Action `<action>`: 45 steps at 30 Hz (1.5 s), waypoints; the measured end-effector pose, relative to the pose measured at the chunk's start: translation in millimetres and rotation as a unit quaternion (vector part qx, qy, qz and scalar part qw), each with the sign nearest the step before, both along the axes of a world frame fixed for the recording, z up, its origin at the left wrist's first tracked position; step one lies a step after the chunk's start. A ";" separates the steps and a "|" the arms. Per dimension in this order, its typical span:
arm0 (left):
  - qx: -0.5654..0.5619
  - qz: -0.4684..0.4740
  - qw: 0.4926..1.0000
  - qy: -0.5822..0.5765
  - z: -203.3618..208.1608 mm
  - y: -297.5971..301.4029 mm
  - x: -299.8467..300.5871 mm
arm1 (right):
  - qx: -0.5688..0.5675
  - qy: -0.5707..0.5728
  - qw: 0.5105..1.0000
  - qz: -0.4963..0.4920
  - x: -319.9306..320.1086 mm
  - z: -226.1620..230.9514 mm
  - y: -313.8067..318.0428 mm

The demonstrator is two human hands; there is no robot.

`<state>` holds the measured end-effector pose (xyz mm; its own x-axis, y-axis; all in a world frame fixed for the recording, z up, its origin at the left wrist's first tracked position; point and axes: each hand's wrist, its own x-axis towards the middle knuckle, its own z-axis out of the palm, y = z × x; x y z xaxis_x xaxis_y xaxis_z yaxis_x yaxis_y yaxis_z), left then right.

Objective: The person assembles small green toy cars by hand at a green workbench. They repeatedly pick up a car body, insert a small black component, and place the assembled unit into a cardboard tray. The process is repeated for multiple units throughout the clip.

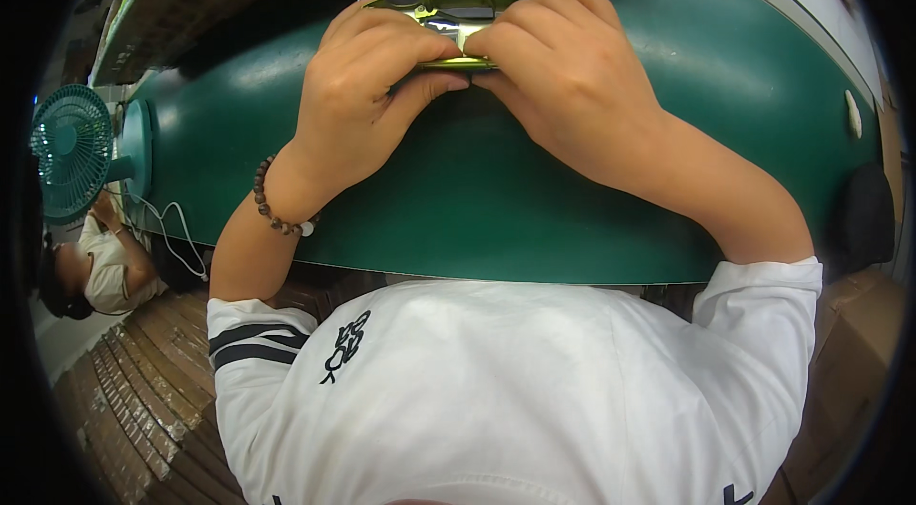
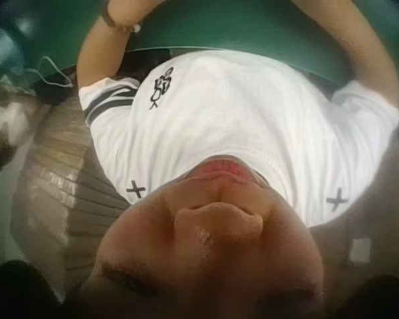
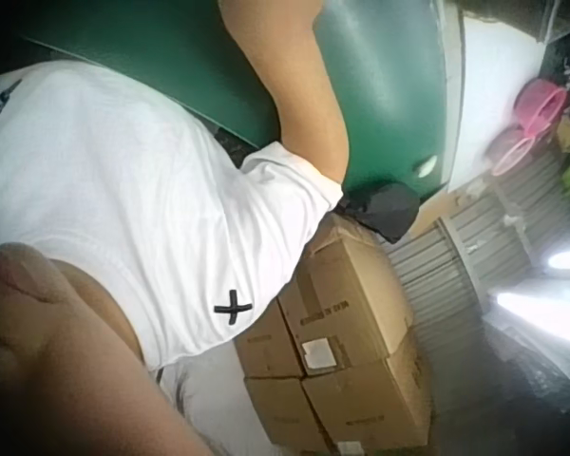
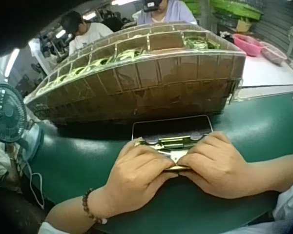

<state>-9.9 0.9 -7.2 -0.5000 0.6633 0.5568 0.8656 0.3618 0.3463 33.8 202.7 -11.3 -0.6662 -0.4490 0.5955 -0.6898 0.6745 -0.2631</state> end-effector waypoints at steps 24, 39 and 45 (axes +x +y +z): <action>-0.142 0.122 0.968 0.168 -6.9 12.3 21.6 | -0.057 -0.019 0.997 -0.047 -7.8 -13.0 -12.1; 0.073 0.044 0.969 0.233 -21.1 30.3 12.7 | -0.187 -0.128 0.974 0.017 -6.8 -6.6 -24.3; 0.117 -0.012 0.978 0.173 -22.5 29.6 10.7 | -0.071 -0.154 0.985 0.037 -7.5 -2.2 -24.9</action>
<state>0.9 30.5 -29.7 -0.2418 0.5073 0.8271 0.9526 0.2865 0.1027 26.4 177.8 -13.5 -0.7929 -0.4305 0.4313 -0.6093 0.5661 -0.5552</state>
